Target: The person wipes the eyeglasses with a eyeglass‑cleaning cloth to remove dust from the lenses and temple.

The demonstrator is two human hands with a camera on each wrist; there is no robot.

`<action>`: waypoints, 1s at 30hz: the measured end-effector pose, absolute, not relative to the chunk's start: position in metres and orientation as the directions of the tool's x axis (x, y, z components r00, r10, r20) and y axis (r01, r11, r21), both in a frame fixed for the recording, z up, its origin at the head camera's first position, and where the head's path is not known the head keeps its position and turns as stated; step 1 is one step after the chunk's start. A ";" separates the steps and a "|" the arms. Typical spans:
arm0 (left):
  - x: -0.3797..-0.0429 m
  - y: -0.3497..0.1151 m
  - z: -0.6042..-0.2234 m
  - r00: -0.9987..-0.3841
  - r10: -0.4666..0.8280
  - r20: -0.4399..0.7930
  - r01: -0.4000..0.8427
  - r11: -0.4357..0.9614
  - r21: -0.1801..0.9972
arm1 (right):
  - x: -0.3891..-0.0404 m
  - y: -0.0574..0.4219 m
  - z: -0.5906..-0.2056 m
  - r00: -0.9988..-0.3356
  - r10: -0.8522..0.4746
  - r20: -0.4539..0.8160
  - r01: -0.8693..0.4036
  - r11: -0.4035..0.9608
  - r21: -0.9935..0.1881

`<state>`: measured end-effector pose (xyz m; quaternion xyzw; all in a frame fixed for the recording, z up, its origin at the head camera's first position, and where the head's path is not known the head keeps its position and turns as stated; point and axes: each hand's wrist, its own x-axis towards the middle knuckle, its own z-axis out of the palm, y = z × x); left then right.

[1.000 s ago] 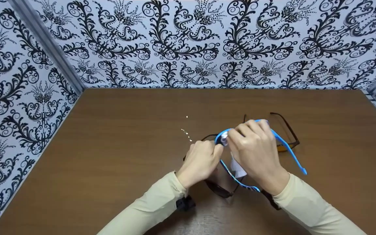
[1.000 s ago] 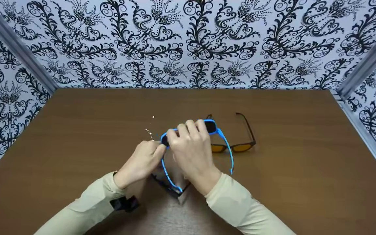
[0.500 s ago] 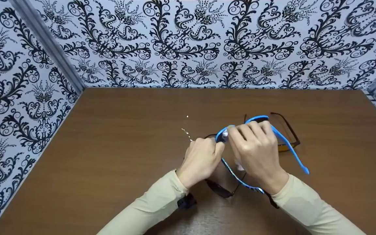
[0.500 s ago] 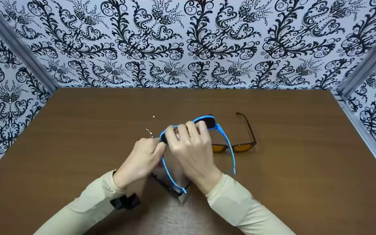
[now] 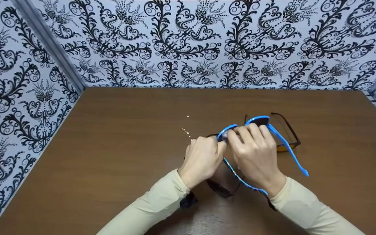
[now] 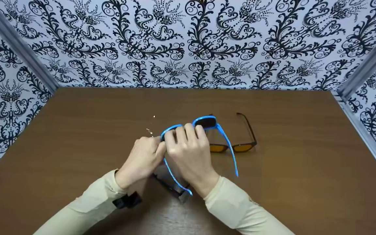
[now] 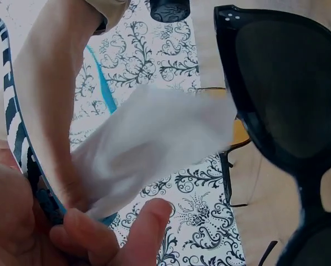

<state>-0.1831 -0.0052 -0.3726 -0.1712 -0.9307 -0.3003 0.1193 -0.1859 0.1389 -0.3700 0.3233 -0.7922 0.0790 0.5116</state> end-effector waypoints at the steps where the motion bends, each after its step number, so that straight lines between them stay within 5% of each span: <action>1: -0.183 -0.005 -0.373 -0.912 0.245 0.330 0.392 0.760 0.518 | -0.187 0.138 -0.370 -0.256 -0.422 0.869 -0.614 0.766 0.191; 8: -0.184 -0.009 -0.373 -0.917 0.244 0.315 0.382 0.764 0.520 | -0.187 0.141 -0.374 -0.325 -0.424 0.845 -0.692 0.716 0.093; 13: -0.184 -0.007 -0.375 -0.923 0.242 0.299 0.370 0.771 0.519 | -0.189 0.137 -0.374 -0.203 -0.330 0.922 -0.537 0.825 0.177; 16: -0.185 -0.007 -0.377 -0.927 0.239 0.291 0.364 0.761 0.537 | -0.191 0.135 -0.374 -0.165 -0.304 0.938 -0.587 0.795 0.154; 20: -0.187 -0.009 -0.378 -0.936 0.231 0.264 0.347 0.723 0.598 | -0.192 0.138 -0.376 -0.257 -0.362 0.896 -0.709 0.700 0.080; 23: -0.187 -0.012 -0.377 -0.947 0.218 0.235 0.320 0.698 0.640 | -0.193 0.142 -0.380 -0.305 -0.395 0.867 -0.686 0.723 0.088; 30: -0.188 -0.016 -0.377 -0.968 0.180 0.175 0.251 0.699 0.670 | -0.188 0.149 -0.380 -0.260 -0.354 0.898 -0.600 0.788 0.137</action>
